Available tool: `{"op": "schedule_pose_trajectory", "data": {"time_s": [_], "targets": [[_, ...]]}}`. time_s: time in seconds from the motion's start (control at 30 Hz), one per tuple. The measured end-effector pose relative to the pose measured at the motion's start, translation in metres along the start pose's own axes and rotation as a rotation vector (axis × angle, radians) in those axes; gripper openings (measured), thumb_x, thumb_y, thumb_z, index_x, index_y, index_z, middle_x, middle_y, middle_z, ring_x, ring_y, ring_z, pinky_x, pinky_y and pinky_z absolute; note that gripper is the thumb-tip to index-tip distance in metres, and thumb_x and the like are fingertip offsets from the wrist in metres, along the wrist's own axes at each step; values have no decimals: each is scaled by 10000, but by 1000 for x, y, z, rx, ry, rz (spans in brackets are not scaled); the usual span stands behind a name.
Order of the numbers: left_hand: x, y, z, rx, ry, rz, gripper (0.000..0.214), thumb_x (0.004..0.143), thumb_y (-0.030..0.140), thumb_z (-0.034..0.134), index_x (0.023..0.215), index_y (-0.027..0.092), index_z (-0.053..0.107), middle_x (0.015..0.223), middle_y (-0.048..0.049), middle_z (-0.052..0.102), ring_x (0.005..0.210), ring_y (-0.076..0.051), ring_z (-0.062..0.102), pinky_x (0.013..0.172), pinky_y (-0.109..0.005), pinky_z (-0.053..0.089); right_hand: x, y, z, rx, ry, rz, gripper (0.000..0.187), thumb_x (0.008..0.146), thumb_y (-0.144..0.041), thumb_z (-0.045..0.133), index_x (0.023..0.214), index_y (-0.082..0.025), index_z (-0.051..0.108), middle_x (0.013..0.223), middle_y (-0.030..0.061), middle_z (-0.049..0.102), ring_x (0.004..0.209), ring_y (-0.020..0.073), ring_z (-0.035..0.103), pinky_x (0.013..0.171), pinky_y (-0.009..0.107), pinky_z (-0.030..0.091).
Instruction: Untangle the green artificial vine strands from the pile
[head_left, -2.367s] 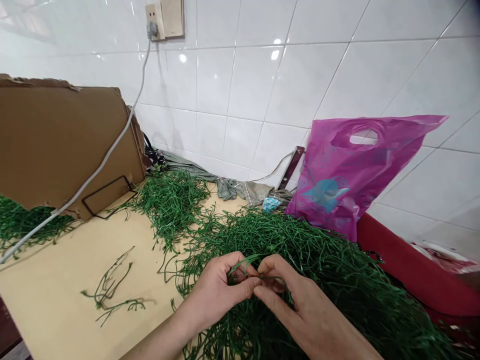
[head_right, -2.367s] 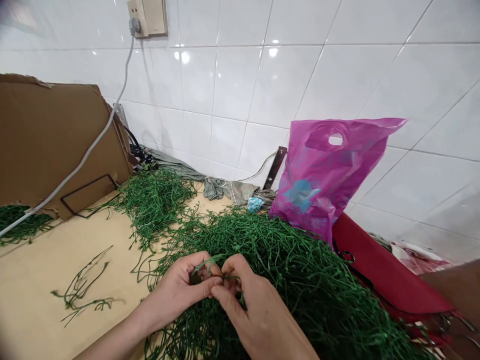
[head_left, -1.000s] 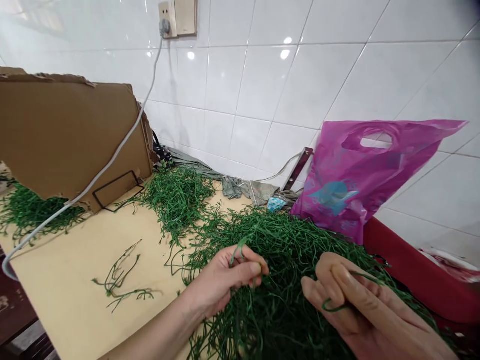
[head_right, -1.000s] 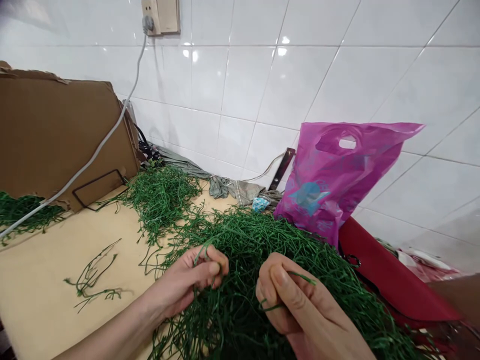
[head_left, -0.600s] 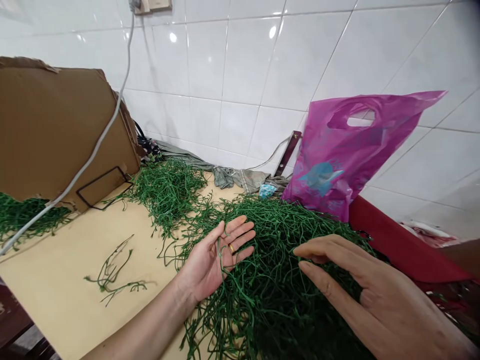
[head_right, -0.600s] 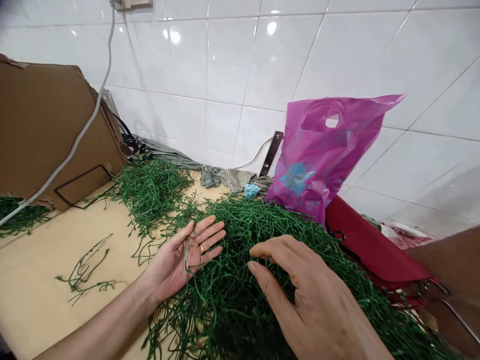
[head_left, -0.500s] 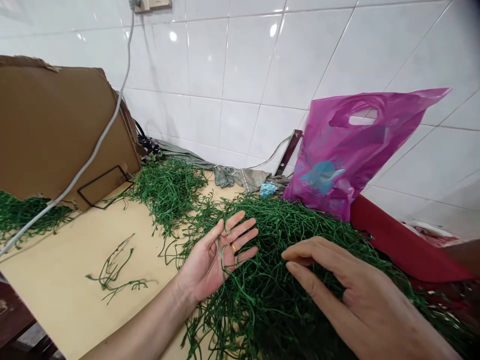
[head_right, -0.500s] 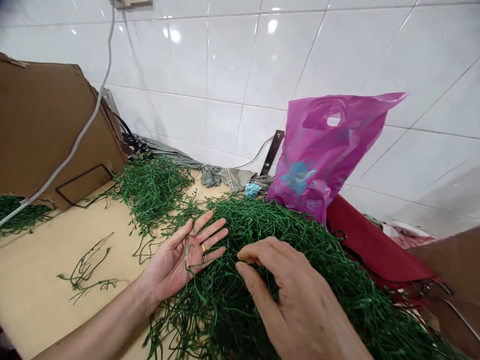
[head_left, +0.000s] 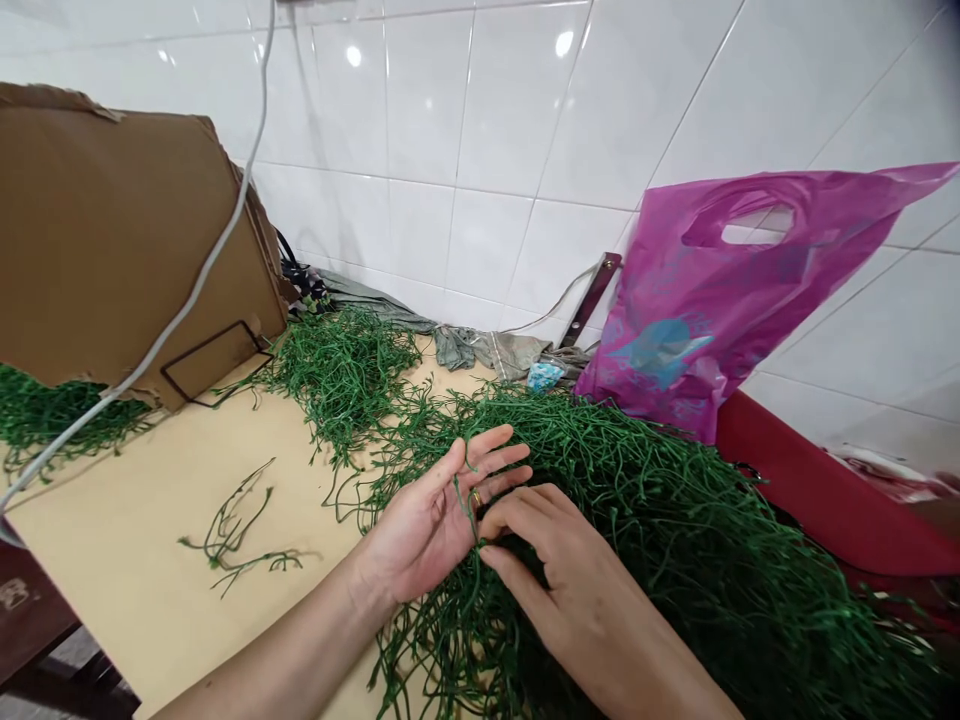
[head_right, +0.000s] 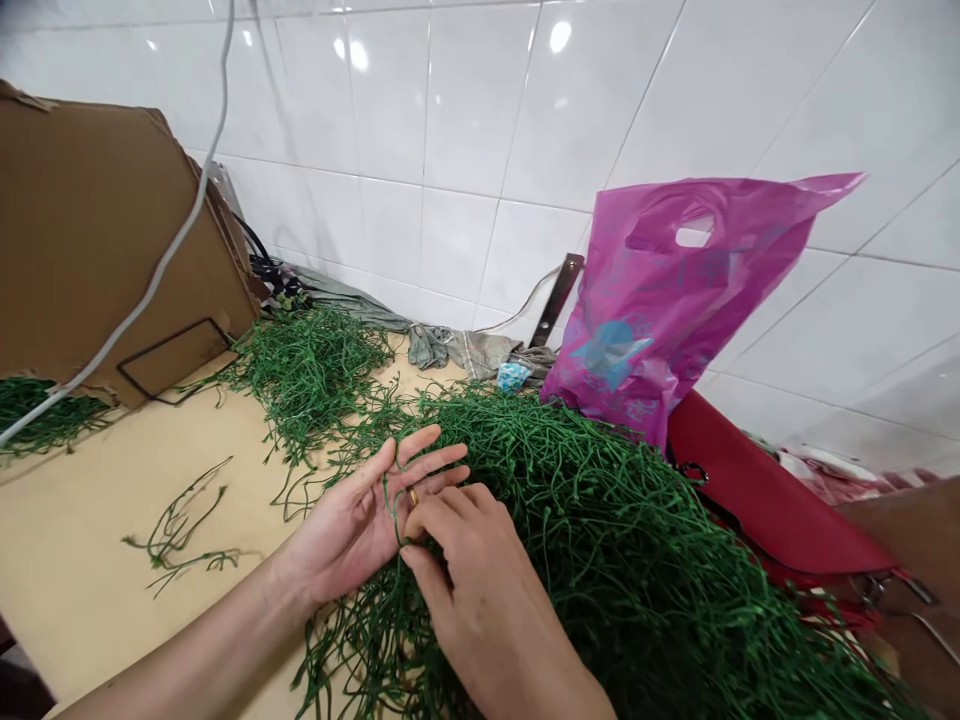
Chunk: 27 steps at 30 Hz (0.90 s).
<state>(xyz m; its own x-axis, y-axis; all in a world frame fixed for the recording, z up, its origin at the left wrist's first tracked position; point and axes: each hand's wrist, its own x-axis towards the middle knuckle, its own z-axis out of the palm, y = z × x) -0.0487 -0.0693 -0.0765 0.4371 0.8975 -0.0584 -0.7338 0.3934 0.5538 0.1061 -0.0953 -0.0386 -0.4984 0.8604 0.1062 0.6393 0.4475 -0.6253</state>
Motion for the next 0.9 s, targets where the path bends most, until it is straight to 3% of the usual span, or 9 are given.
{"op": "schedule_pose_trajectory", "data": {"time_s": [0.13,0.2,0.27,0.37,0.43,0.5,0.63,0.77,0.9], "targets": [[1,5,-7,164,74,13,360,1001,429,522,1154,179,732,1251,-110,701,1089,-222,657,906,-354,535,-2,4,-18,145,2,119,106,912,-181,567,834,-235,614,854,-4,658,814,175,597,744,289,461],[2,6,-8,219,120,36,349,999,409,536,1104,145,740,1154,-116,729,987,-196,682,853,-318,549,-3,7,-26,167,-5,162,146,947,-245,518,822,-238,591,733,-30,591,679,149,537,629,260,419],[3,7,-6,180,156,50,334,1010,375,523,1062,125,739,1044,-109,753,929,-175,704,870,-300,551,-5,10,-30,144,-9,198,206,989,-306,451,842,-240,578,678,-40,537,614,141,474,569,258,373],[5,7,-1,-5,185,42,361,1050,336,423,1028,127,716,927,-88,758,895,-170,733,913,-329,566,-5,12,-32,56,-32,201,278,1027,-338,390,869,-232,594,711,-25,596,621,143,491,589,271,366],[5,8,3,-112,194,45,405,1071,319,340,1011,135,695,843,-66,739,827,-156,738,879,-341,590,-5,10,-29,-30,-79,173,308,1037,-316,382,833,-228,596,741,-14,644,650,149,524,622,277,372],[5,9,4,-183,178,55,430,1079,301,294,977,137,679,684,-14,659,633,-104,685,737,-279,605,-5,6,-24,-143,-147,128,322,1035,-251,377,780,-224,573,706,-19,641,647,152,534,622,276,363],[4,6,6,-266,107,41,455,1080,305,286,891,121,658,493,83,361,359,-32,349,405,-130,371,-7,1,-12,-396,-214,-61,279,908,-56,385,743,-215,545,593,-24,589,517,142,493,613,295,356],[4,0,6,-166,104,69,370,1061,309,380,912,118,659,502,98,292,378,-36,218,382,-134,271,-15,-3,-4,-433,-182,-182,85,846,-203,540,778,-224,587,600,-7,613,499,161,499,644,330,386],[9,14,-1,-3,286,313,347,1055,302,407,896,111,649,502,98,270,401,-46,231,391,-146,257,-41,-15,-8,-417,-149,-308,212,903,-291,550,694,-272,580,497,-30,544,474,164,485,602,321,394]]}}
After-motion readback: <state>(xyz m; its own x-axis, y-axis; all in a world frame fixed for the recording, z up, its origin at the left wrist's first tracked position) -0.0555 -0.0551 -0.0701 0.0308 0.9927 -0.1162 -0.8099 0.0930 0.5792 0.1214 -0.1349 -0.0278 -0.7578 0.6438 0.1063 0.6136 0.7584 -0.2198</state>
